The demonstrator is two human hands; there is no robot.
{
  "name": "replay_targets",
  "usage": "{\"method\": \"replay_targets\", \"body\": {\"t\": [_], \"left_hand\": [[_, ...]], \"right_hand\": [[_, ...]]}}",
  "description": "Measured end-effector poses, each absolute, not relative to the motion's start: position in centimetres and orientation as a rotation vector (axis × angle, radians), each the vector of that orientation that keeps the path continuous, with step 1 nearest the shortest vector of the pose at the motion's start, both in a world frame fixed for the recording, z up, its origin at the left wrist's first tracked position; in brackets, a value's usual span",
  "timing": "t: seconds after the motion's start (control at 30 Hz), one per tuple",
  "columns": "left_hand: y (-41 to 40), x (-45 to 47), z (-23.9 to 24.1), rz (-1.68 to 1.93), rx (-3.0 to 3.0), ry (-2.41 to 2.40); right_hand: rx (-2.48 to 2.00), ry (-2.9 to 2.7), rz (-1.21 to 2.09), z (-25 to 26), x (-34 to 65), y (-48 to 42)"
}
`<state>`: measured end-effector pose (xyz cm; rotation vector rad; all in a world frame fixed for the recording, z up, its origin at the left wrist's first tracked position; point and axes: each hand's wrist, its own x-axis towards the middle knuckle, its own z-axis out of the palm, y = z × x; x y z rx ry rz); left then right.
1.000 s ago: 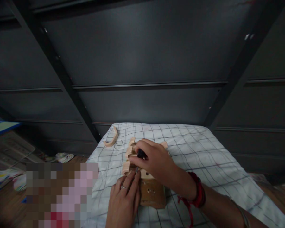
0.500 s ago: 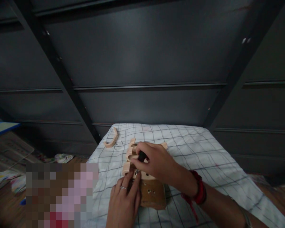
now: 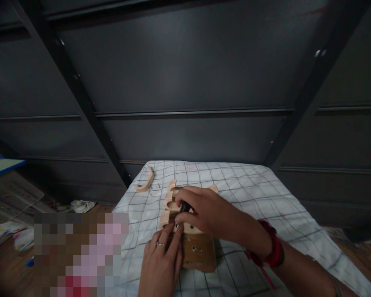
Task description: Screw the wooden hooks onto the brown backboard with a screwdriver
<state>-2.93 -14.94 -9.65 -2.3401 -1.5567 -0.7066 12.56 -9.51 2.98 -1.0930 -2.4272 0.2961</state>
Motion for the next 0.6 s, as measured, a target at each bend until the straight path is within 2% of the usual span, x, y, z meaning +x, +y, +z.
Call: {"method": "replay_targets", "body": {"t": [0.13,0.3,0.37,0.6], "left_hand": [[-14.9,-2.9,-9.7,-0.719,-2.327,-1.544],[-15.0,-3.1,-9.8,-0.705,-2.327,-1.534],[-15.0,-3.1,-9.8,-0.704,-2.324,-1.533],[-15.0,-2.9,-9.6,-0.738,-2.325,-1.536]], "right_hand": [[-1.308,-2.214,0.08,1.6,11.5,-9.2],[-0.853,-2.553,0.528,4.2,12.2,-10.0],[-0.756,-2.677,0.602,5.0,12.8,-10.1],[-1.243,-2.39,0.06,2.2,12.4,-8.9]]}}
